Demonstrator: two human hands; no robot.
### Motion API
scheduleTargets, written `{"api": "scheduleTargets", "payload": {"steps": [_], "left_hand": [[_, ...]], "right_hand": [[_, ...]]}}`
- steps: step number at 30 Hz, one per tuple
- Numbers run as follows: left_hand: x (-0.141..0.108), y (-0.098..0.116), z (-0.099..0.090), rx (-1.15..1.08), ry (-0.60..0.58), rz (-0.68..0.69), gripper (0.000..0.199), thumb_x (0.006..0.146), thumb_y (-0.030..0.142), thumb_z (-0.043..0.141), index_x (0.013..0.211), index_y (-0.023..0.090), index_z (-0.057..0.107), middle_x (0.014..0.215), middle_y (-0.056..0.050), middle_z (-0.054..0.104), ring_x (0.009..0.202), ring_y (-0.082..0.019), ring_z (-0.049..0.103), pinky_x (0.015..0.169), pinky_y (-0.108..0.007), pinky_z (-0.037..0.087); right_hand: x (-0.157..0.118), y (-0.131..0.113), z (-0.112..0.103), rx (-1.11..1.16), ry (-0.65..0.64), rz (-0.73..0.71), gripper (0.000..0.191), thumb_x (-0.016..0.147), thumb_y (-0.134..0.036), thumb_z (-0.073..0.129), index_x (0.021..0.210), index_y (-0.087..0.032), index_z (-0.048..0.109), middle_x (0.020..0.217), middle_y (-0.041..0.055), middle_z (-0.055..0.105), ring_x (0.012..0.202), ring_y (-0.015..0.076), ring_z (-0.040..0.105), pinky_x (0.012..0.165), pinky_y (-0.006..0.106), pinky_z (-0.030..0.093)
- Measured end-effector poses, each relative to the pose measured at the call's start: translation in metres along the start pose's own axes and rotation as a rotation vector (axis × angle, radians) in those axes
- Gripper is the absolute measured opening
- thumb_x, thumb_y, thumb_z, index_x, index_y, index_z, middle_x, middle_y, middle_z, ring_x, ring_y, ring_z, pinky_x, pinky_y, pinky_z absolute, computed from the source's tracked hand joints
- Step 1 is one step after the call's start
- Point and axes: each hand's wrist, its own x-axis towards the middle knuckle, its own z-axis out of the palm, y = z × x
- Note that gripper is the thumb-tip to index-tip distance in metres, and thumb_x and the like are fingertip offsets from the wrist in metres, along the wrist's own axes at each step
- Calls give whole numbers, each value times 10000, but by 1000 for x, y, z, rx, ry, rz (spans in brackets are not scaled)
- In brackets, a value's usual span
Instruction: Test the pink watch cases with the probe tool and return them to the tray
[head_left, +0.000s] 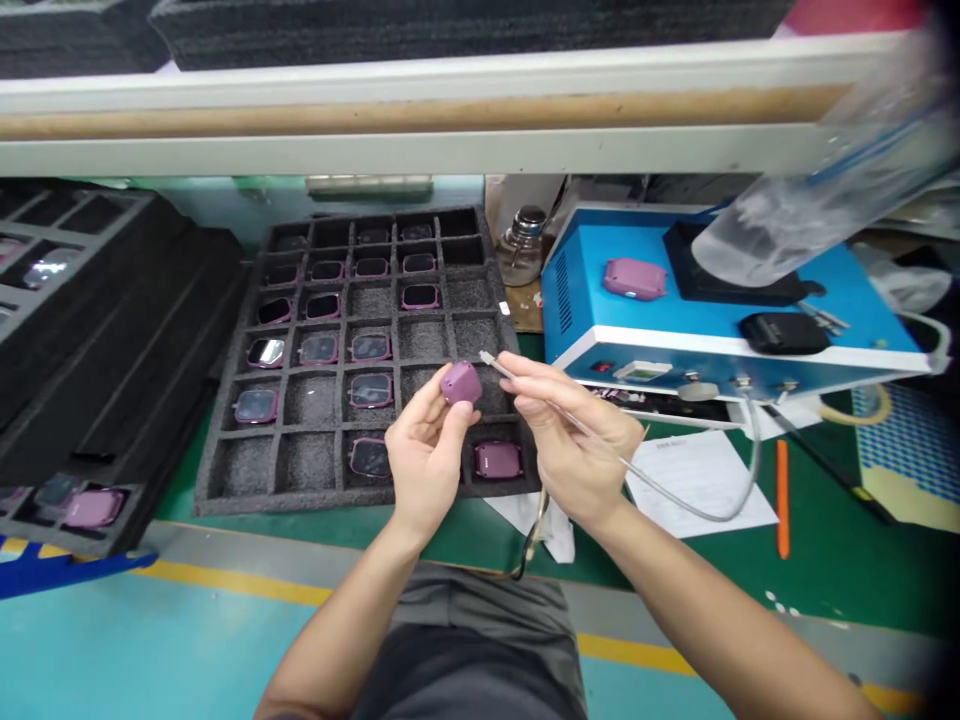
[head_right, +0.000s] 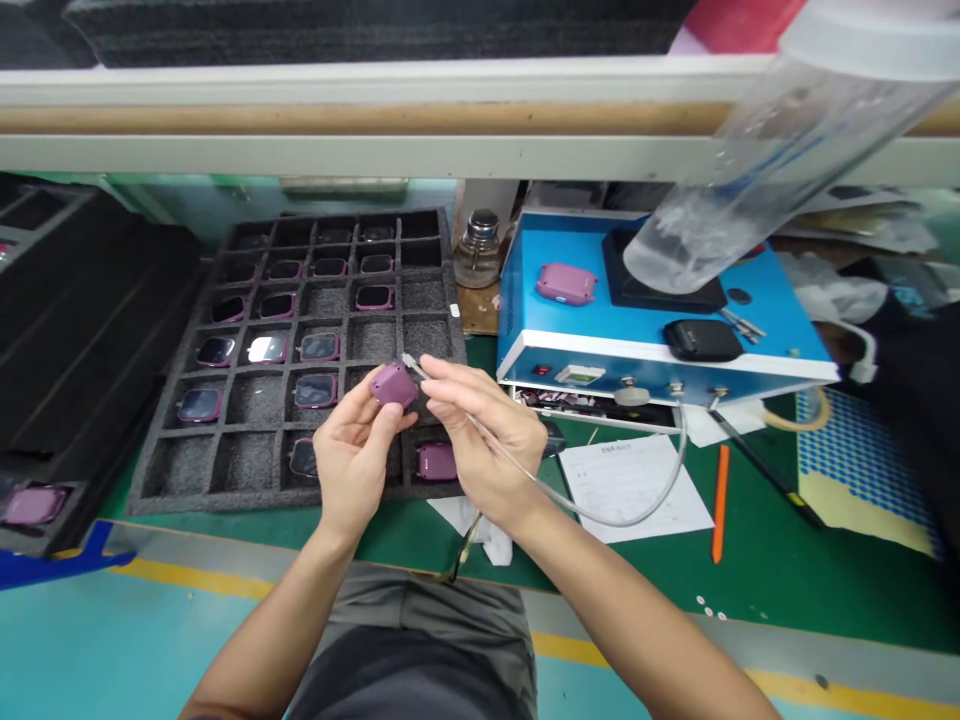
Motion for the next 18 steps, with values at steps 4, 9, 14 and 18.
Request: {"api": "scheduleTargets", "payload": {"steps": [4, 9, 14, 18], "left_hand": [[0, 1, 0, 0, -16, -3, 448, 884, 351, 814, 1303, 212, 742, 1310, -110, 759, 1182, -285, 749, 865, -309, 678], [-1, 0, 1, 35, -1, -18, 468, 872, 381, 821, 1306, 221, 746, 1335, -106, 747, 1222, -298, 729, 949, -362, 662], [-1, 0, 1, 57, 2, -9, 453, 881, 362, 812, 1307, 222, 746, 1330, -98, 751, 1223, -287, 730, 972, -366, 656], [-1, 0, 1, 59, 0, 10, 444, 885, 348, 810, 1306, 219, 748, 1321, -98, 755, 1207, -278, 738, 954, -343, 661]], "right_hand": [[-3, -1, 4, 2, -5, 89, 192, 1010, -209, 650, 1143, -269, 776, 1143, 34, 829, 1096, 207, 795, 982, 378, 667], [-6, 1, 6, 21, 4, 161, 172, 1048, -286, 593, 1111, -255, 749, 1128, 59, 821, 1092, 227, 793, 993, 425, 665], [-6, 3, 4, 23, -2, 160, 169, 1047, -292, 592, 1105, -250, 746, 1129, 64, 812, 1102, 238, 786, 988, 452, 668], [-5, 2, 4, 16, -8, 159, 172, 1048, -280, 592, 1099, -251, 754, 1124, 63, 813, 1087, 236, 788, 986, 454, 665]]}}
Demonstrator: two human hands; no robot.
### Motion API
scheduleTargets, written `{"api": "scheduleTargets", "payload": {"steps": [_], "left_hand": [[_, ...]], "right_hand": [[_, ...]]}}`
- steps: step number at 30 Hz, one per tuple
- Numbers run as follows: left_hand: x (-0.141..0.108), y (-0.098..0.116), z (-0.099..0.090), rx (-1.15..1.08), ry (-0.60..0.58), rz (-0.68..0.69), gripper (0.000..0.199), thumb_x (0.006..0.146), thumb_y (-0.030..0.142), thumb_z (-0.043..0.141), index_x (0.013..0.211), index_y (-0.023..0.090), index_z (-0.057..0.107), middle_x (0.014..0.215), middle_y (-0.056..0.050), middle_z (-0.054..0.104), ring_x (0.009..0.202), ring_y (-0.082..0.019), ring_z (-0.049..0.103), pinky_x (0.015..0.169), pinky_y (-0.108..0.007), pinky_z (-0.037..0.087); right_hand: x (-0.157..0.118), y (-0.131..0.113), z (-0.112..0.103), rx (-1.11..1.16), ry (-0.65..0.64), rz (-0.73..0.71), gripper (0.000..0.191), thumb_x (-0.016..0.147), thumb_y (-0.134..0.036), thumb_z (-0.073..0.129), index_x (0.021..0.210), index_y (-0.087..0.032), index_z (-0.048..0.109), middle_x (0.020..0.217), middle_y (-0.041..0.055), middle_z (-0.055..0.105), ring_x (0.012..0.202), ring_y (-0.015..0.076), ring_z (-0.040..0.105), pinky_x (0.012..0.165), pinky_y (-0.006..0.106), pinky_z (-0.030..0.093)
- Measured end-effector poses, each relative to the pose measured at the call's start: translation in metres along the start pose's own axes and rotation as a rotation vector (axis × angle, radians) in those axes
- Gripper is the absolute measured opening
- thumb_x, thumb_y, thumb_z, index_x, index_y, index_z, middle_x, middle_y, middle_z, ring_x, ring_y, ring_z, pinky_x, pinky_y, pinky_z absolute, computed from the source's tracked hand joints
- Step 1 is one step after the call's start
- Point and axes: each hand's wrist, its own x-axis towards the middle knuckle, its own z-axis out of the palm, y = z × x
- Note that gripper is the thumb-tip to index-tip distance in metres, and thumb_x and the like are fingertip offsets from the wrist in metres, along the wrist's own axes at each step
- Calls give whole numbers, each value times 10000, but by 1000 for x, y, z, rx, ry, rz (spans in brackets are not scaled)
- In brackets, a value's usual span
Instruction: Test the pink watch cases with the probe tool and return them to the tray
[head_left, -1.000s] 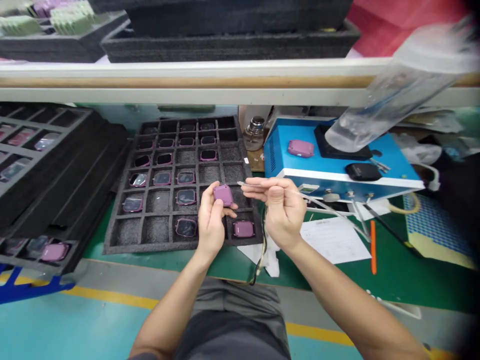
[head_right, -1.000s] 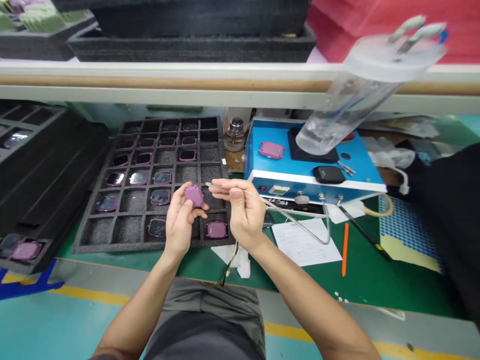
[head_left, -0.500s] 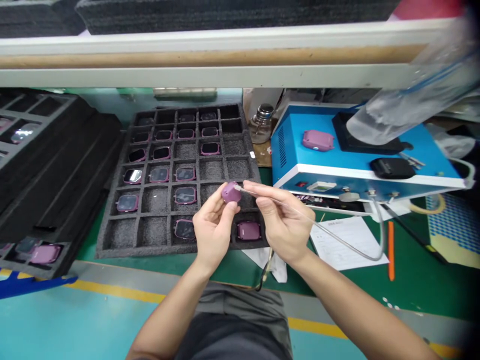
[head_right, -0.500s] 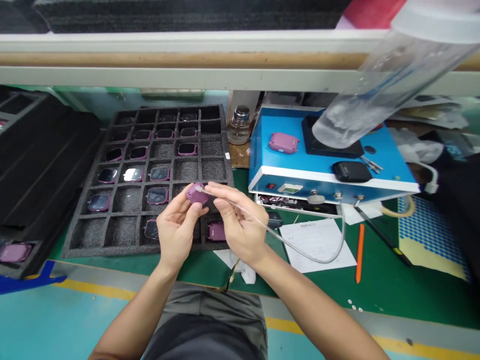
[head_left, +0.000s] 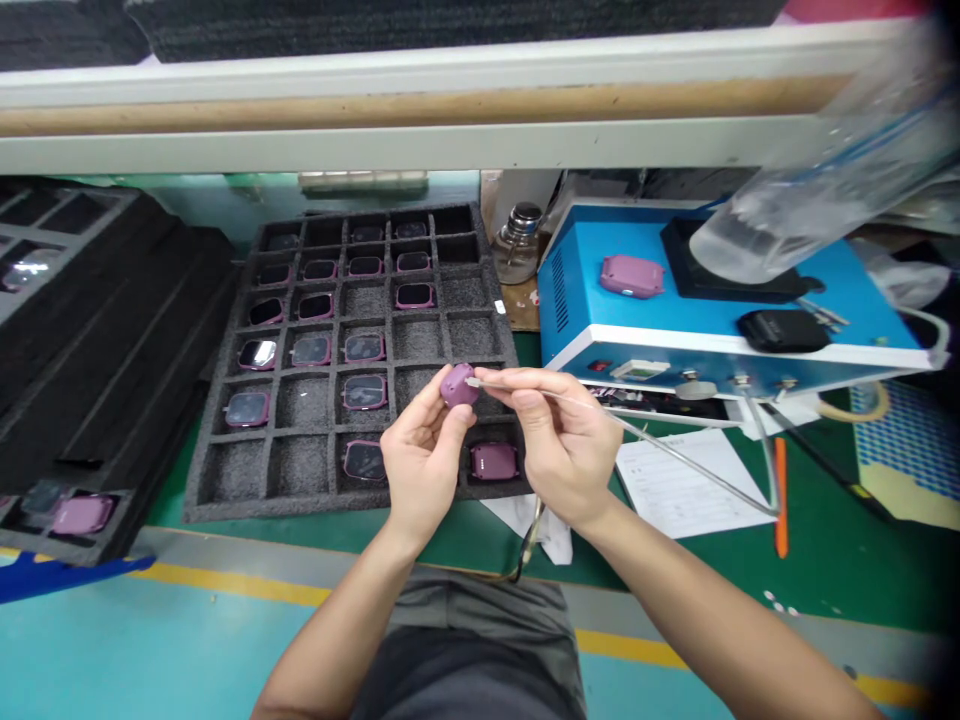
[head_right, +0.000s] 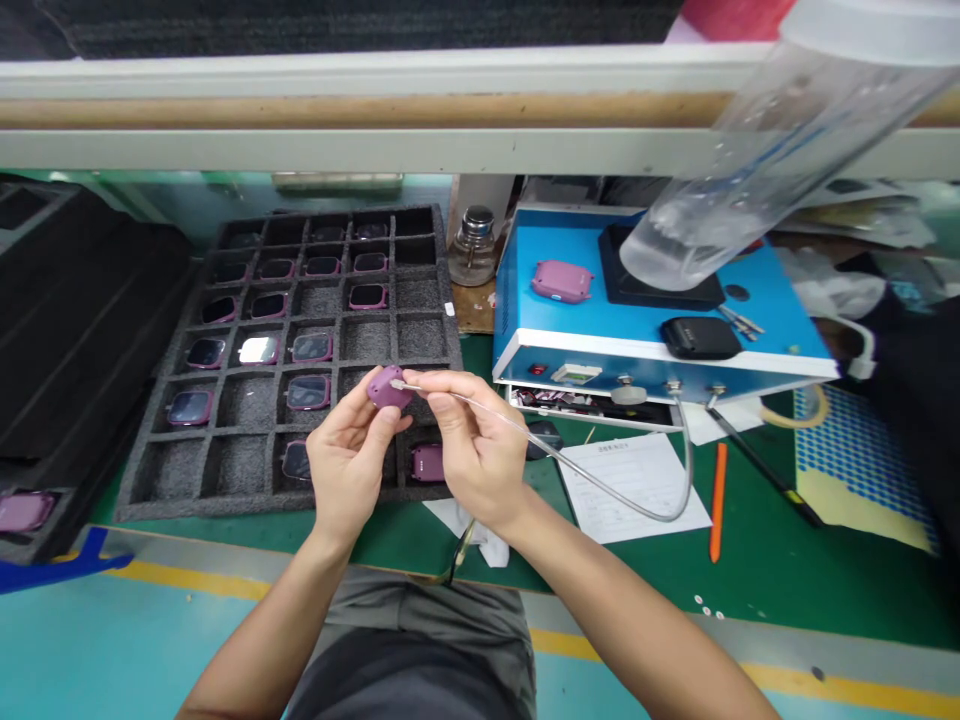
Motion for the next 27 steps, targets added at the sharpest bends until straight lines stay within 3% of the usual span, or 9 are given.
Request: {"api": "scheduleTargets", "payload": {"steps": [8, 21, 27], "left_hand": [[0, 0, 0, 14, 3, -1, 442, 890, 346, 804, 1309, 217, 745, 1307, -96, 762, 1130, -262, 768, 840, -297, 684], [0, -1, 0, 14, 14, -10, 440, 865, 354, 828, 1284, 236, 762, 1322, -90, 756, 1211, -292, 735, 1009, -401, 642], [2, -1, 0, 34, 37, 2, 436, 864, 344, 832, 1279, 228, 767, 1298, -92, 766, 1170, -286, 754, 941, -362, 666]], "right_hand": [[1, 1, -1, -19, -7, -19, 175, 1046, -268, 593, 1097, -248, 759, 1125, 62, 816, 1077, 234, 790, 974, 449, 667], [4, -2, 1, -10, -11, -49, 170, 1042, -276, 582, 1053, -242, 749, 1080, 72, 803, 1063, 233, 787, 941, 423, 671], [9, -3, 2, 14, -21, -59, 171, 1045, -266, 571, 1042, -236, 739, 1076, 73, 798, 1061, 209, 783, 951, 388, 663]]}}
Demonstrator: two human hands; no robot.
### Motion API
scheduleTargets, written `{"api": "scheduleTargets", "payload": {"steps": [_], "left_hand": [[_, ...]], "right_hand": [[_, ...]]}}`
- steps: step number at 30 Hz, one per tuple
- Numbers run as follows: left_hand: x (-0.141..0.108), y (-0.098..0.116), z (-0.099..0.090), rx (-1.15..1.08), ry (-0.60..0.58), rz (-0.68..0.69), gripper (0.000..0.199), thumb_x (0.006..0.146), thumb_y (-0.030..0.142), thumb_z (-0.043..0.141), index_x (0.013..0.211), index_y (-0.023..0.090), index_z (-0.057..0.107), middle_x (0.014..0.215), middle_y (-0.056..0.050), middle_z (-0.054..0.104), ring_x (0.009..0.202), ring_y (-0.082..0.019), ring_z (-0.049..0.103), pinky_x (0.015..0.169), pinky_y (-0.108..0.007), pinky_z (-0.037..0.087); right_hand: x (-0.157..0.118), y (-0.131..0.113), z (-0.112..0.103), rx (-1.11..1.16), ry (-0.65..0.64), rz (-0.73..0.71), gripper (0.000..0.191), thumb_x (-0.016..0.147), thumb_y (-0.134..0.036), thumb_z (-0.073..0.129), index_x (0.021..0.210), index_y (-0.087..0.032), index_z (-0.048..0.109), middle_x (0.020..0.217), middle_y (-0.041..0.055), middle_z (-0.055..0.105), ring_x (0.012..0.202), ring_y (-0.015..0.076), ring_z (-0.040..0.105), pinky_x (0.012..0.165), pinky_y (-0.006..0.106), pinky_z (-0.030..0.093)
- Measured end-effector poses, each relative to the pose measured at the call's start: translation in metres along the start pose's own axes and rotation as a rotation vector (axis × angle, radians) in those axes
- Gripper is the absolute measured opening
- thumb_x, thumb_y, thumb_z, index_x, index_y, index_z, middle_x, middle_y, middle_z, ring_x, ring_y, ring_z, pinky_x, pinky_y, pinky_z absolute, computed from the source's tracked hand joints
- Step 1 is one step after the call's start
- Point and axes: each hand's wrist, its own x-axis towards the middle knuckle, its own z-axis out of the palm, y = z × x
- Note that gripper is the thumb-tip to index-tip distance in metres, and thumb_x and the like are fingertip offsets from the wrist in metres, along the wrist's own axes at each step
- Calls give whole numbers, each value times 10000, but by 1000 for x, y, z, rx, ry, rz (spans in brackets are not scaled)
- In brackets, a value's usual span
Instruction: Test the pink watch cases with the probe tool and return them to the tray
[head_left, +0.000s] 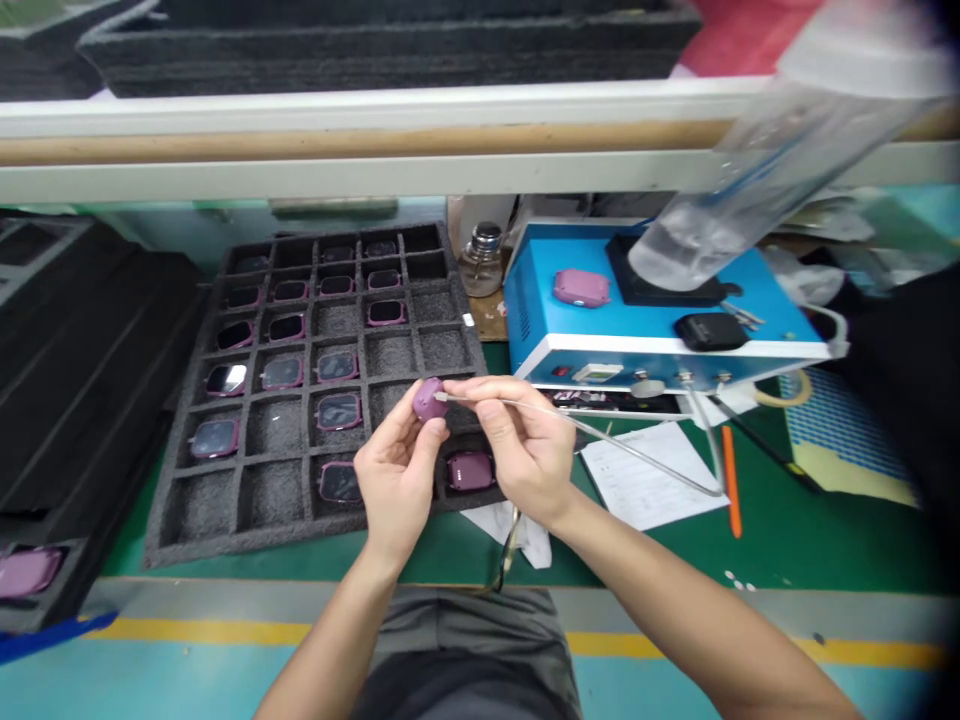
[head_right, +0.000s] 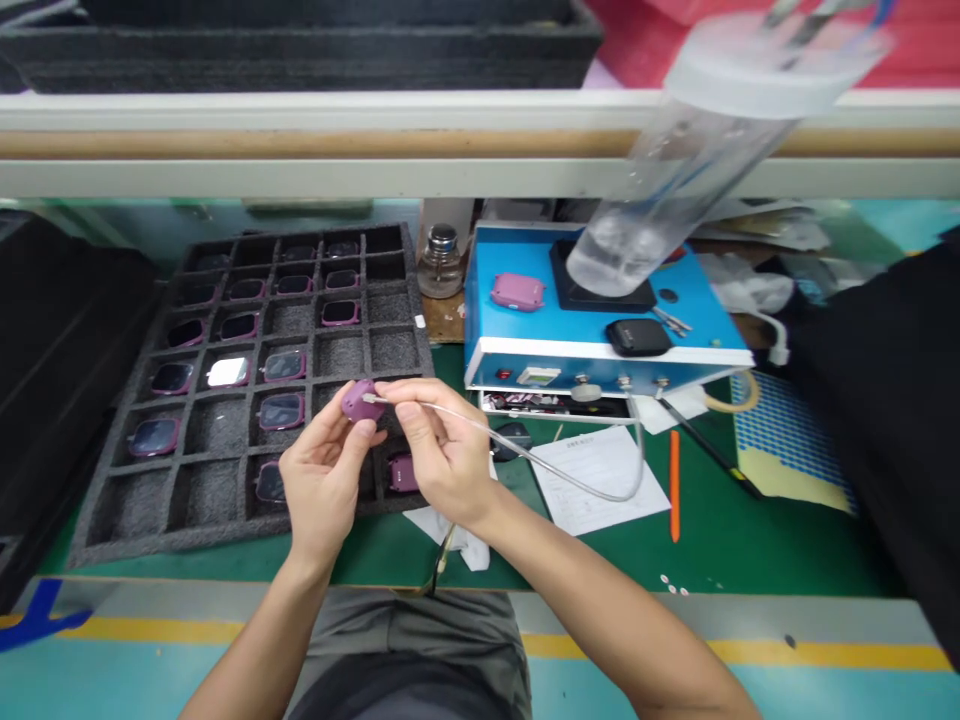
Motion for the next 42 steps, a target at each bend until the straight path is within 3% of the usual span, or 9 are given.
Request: {"api": "scheduleTargets", "payload": {"steps": [12, 42], "left_hand": [[4, 2, 2, 75, 43, 42, 467, 837, 368, 860, 1275, 236, 767, 1263, -82, 782, 1105, -285, 779, 864, -339, 691], [5, -2, 0, 28, 22, 48, 441, 848, 305, 854, 1276, 249, 766, 1267, -68, 779, 1102, -256, 782, 832, -272, 687]], "right_hand": [[7, 2, 0, 6, -10, -2, 208, 1044, -351, 564, 1017, -233, 733, 1065, 89, 798, 1015, 206, 782, 912, 387, 663], [5, 4, 2, 82, -7, 14, 183, 1046, -287, 570, 1047, -231, 744, 1069, 80, 775, 1013, 194, 771, 920, 373, 659]]}}
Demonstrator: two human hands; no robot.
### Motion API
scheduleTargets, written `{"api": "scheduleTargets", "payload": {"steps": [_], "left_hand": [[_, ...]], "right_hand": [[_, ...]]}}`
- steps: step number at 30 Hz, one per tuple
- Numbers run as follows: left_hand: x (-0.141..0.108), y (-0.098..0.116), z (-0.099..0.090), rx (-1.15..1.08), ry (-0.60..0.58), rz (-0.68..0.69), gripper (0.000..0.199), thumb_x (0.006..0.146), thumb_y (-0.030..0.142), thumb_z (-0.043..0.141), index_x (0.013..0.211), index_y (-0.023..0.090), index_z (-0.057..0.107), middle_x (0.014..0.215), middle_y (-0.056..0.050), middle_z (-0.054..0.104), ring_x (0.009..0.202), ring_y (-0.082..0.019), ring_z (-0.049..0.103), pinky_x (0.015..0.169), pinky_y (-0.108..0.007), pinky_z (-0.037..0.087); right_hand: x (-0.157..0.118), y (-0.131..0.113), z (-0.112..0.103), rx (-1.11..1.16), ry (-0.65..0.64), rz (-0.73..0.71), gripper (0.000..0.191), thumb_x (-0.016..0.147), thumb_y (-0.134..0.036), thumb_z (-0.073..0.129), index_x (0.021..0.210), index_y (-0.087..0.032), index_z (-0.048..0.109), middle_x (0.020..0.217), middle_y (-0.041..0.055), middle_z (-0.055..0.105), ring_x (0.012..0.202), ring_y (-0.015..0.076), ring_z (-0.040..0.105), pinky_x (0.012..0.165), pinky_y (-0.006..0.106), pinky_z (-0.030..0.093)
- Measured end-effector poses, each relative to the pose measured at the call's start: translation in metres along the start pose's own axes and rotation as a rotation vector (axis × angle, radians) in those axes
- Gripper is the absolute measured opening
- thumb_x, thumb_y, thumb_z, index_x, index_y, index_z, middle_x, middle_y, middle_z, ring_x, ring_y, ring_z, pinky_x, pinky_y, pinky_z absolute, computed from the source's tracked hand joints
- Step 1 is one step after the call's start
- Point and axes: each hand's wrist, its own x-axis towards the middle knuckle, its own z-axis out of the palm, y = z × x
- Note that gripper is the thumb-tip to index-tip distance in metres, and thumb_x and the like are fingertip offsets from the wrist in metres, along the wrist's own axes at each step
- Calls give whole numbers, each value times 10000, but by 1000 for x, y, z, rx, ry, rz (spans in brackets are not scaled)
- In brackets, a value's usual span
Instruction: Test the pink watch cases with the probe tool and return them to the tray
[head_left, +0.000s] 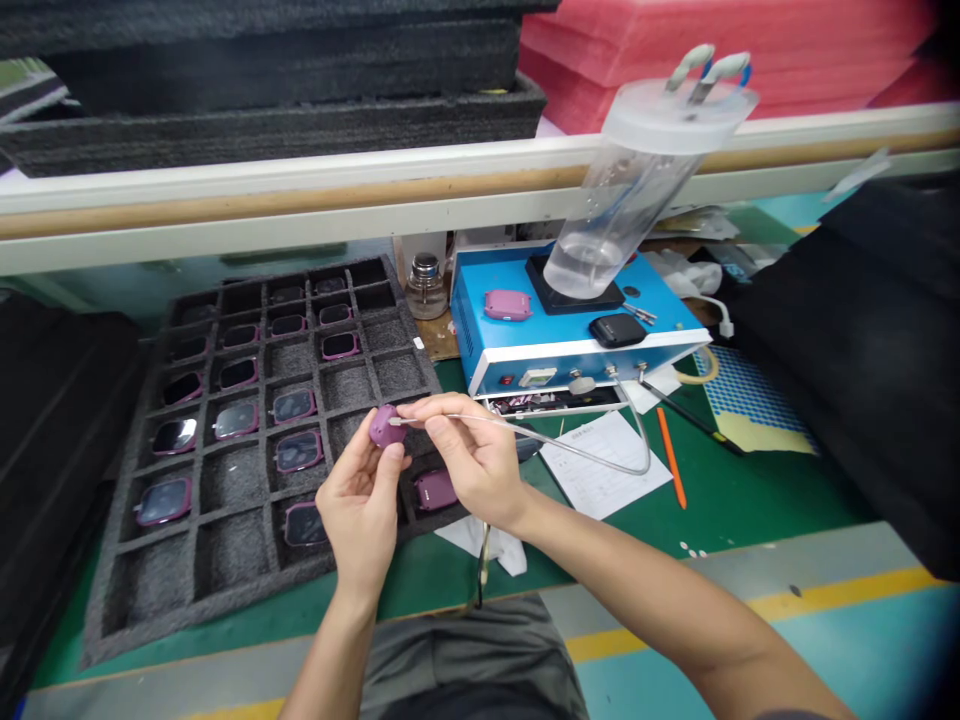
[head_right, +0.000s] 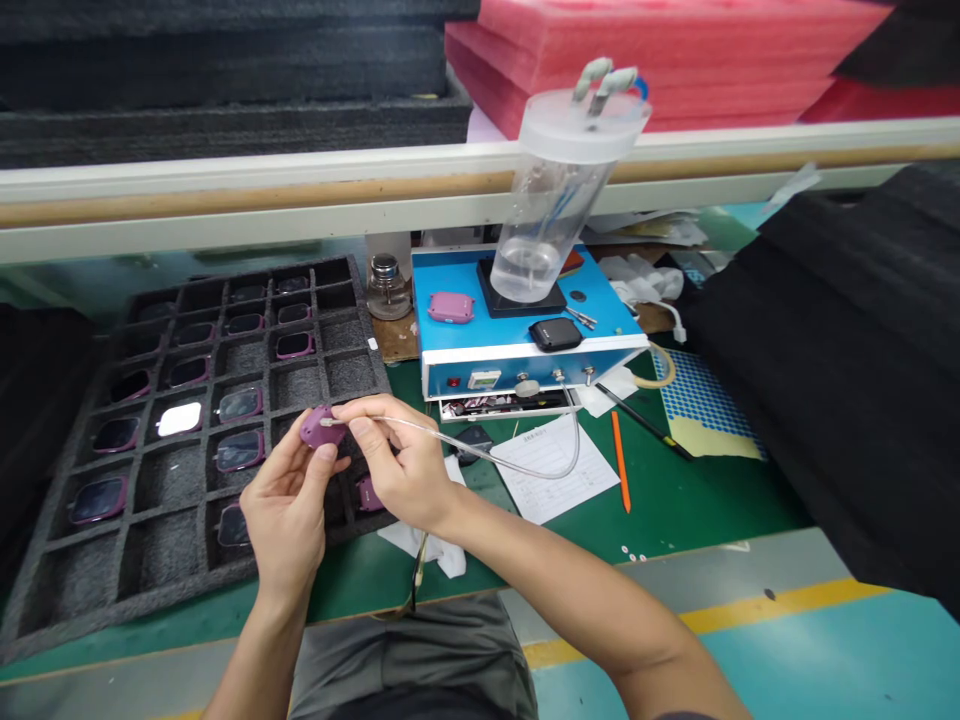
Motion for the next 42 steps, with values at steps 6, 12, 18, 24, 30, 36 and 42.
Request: {"api": "scheduleTargets", "payload": {"steps": [6, 12, 18, 24, 30, 36, 42], "left_hand": [[0, -1, -1, 18, -13, 4, 450, 857, 325, 849, 1292, 256, 759, 1296, -77, 766, 1127, -272, 773, 868, -304, 686], [0, -1, -1, 18, -11, 4, 438, 859, 322, 848, 1285, 271, 763, 1292, -70, 768, 1124, -266, 774, 859, -293, 686], [-1, 1, -1, 32, -3, -5, 462, 849, 353, 854, 1291, 257, 761, 1300, -86, 763, 1133, -287, 770, 875, -324, 688], [0, 0, -1, 32, -6, -3, 441, 855, 344, 848, 1281, 263, 767, 1288, -74, 771, 1119, -270, 776, 859, -301, 687], [-2, 0, -2, 68, -19, -2, 468, 881, 373, 813, 1319, 227, 738, 1301, -85, 766, 1119, -260, 771, 849, -308, 683], [15, 25, -7, 663, -186, 334, 382, 1018, 245, 540, 1382, 172, 629, 1328, -135, 718, 1144, -261, 704, 979, -424, 603], [41, 39, 4, 1227, -703, 460, 306, 976, 113, 461, 1140, 148, 717, 1035, -138, 752, 970, -289, 655, 896, -422, 546]], "right_hand": [[-1, 2, 1, 3, 7, 2, 173, 1042, -288, 575, 1049, -228, 737, 1067, 77, 774, 1016, 191, 774, 925, 372, 666], [-1, 1, 0, -2, 5, 4, 176, 1043, -304, 575, 1050, -228, 733, 1065, 76, 775, 1019, 193, 775, 927, 373, 670], [-1, 1, 0, 5, 4, -2, 168, 1042, -282, 577, 1055, -230, 736, 1065, 76, 773, 1013, 192, 773, 921, 372, 667], [-1, 1, 1, 16, 1, -1, 168, 1042, -267, 575, 1054, -232, 739, 1065, 77, 767, 1008, 193, 770, 915, 373, 666], [-3, 1, 0, 4, -10, -17, 164, 1047, -271, 571, 1053, -231, 730, 1070, 78, 771, 1016, 194, 768, 915, 379, 662], [2, -5, -7, 68, 358, -126, 179, 1078, -371, 512, 1032, -244, 630, 1014, 27, 714, 865, 148, 769, 717, 283, 665], [8, -1, -5, 125, 356, -31, 186, 1071, -428, 516, 1009, -257, 557, 1058, 17, 677, 869, 143, 783, 729, 281, 686]]}}
